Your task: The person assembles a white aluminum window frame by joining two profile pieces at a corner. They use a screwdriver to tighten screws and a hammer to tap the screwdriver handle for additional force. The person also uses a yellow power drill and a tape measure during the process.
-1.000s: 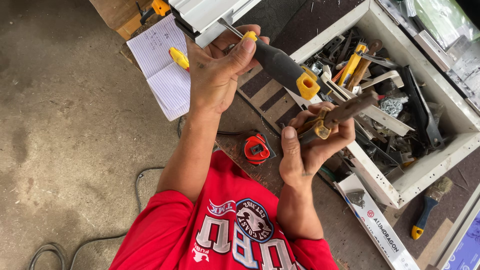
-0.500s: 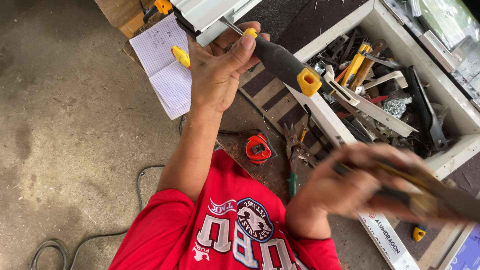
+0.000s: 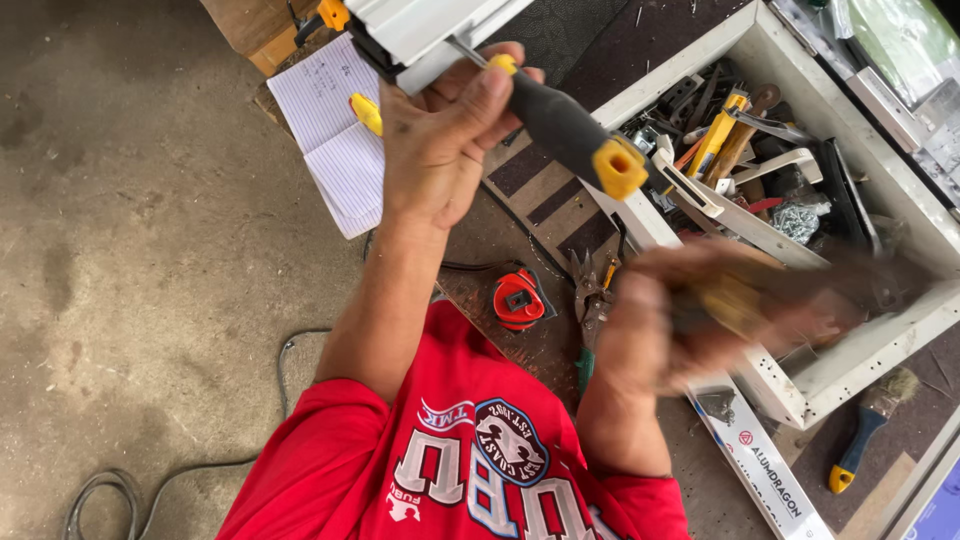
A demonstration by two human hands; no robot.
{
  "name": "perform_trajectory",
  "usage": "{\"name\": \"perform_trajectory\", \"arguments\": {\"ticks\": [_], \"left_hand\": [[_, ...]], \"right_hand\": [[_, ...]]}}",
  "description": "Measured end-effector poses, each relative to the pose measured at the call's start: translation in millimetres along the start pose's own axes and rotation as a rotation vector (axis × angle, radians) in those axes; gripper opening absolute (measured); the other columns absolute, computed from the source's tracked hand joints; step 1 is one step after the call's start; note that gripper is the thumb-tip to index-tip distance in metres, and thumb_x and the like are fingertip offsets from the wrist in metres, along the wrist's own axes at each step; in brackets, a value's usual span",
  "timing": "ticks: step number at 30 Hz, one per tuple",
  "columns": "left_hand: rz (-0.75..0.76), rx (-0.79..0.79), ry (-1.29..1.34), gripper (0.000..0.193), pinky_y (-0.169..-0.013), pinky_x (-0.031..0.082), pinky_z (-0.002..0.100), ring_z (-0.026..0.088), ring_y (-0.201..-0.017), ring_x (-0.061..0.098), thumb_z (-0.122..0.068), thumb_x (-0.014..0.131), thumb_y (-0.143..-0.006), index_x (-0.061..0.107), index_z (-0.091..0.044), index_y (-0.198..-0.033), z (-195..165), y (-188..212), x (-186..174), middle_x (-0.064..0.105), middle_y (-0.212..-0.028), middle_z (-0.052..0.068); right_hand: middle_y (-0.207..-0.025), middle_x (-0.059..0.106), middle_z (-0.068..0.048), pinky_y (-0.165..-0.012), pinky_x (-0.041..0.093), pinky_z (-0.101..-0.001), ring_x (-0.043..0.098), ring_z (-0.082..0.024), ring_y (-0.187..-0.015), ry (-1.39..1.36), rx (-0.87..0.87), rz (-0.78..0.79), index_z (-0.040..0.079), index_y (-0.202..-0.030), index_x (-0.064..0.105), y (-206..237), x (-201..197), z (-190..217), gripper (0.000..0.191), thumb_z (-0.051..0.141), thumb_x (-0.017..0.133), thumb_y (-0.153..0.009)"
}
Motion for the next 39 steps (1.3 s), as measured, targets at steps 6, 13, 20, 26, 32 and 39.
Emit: {"name": "perform_trajectory", "arguments": {"ticks": [6,13,20,26,32,39], "left_hand": [[0.024,0.035,-0.133,0.03,-0.092,0.07,0.045,0.029,-0.103,0.077,-0.004,0.08,-0.1,0.066,0.001,-0.127,1.0,-0.2,3.5,0.077,-0.11,0.016],[-0.003,-0.001,-0.167,0.038,-0.095,0.071,0.046,0.031,-0.108,0.077,-0.004,0.08,-0.098,0.061,0.0,-0.13,-1.8,3.0,3.9,0.074,-0.119,0.018],[-0.08,-0.093,-0.154,0.04,-0.097,0.069,0.047,0.031,-0.109,0.076,-0.002,0.078,-0.1,0.059,0.006,-0.134,-0.3,3.4,-1.1,0.074,-0.12,0.021],[-0.021,-0.101,-0.179,0.057,-0.091,0.072,0.047,0.026,-0.108,0.075,0.001,0.079,-0.097,0.044,-0.005,-0.141,-4.8,6.6,-1.6,0.072,-0.117,0.019],[-0.014,-0.07,-0.234,0.054,-0.089,0.074,0.046,0.027,-0.107,0.077,0.001,0.078,-0.098,0.046,-0.001,-0.141,-2.6,3.7,0.2,0.073,-0.116,0.021],[-0.058,-0.076,-0.229,0.051,-0.088,0.073,0.046,0.026,-0.104,0.077,0.001,0.079,-0.096,0.049,-0.001,-0.138,-0.1,7.9,-1.8,0.074,-0.114,0.021]], "right_hand": [[-0.106,0.058,-0.009,-0.049,0.045,-0.026,0.059,-0.013,-0.074,0.01,-0.22,-0.139,0.003,-0.138,0.045,-16.3,-36.9,3.3,0.052,0.0,0.075,-0.095],[-0.119,0.061,-0.012,-0.059,0.059,-0.0285,0.067,-0.021,-0.094,-0.073,-0.083,-0.135,0.024,-0.158,0.015,-16.6,3.9,-22.0,0.1,-0.005,0.082,-0.09],[-0.115,0.057,-0.004,-0.088,0.058,-0.0343,0.065,-0.018,-0.093,0.065,-0.033,0.064,0.023,-0.165,0.007,-20.1,47.8,-43.3,0.108,-0.007,0.088,-0.099],[-0.114,0.06,-0.004,-0.094,0.057,-0.0325,0.064,-0.017,-0.094,0.138,-0.081,0.083,0.023,-0.164,0.01,-16.2,37.2,-43.1,0.105,-0.006,0.089,-0.101],[-0.115,0.059,-0.002,-0.094,0.054,-0.032,0.058,-0.013,-0.093,0.039,-0.081,0.067,0.025,-0.164,0.01,-9.3,39.4,-48.8,0.105,-0.01,0.086,-0.1],[-0.125,0.061,-0.002,-0.097,0.055,-0.0327,0.06,-0.011,-0.097,0.006,-0.041,0.057,0.024,-0.164,0.009,-6.9,40.7,-46.8,0.105,-0.008,0.085,-0.098]]}}
Point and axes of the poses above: each hand's wrist, its own y-axis away from the middle knuckle, its own x-axis out of the palm, z = x × y, the point moved 2 cm from there along -y, towards the middle knuckle
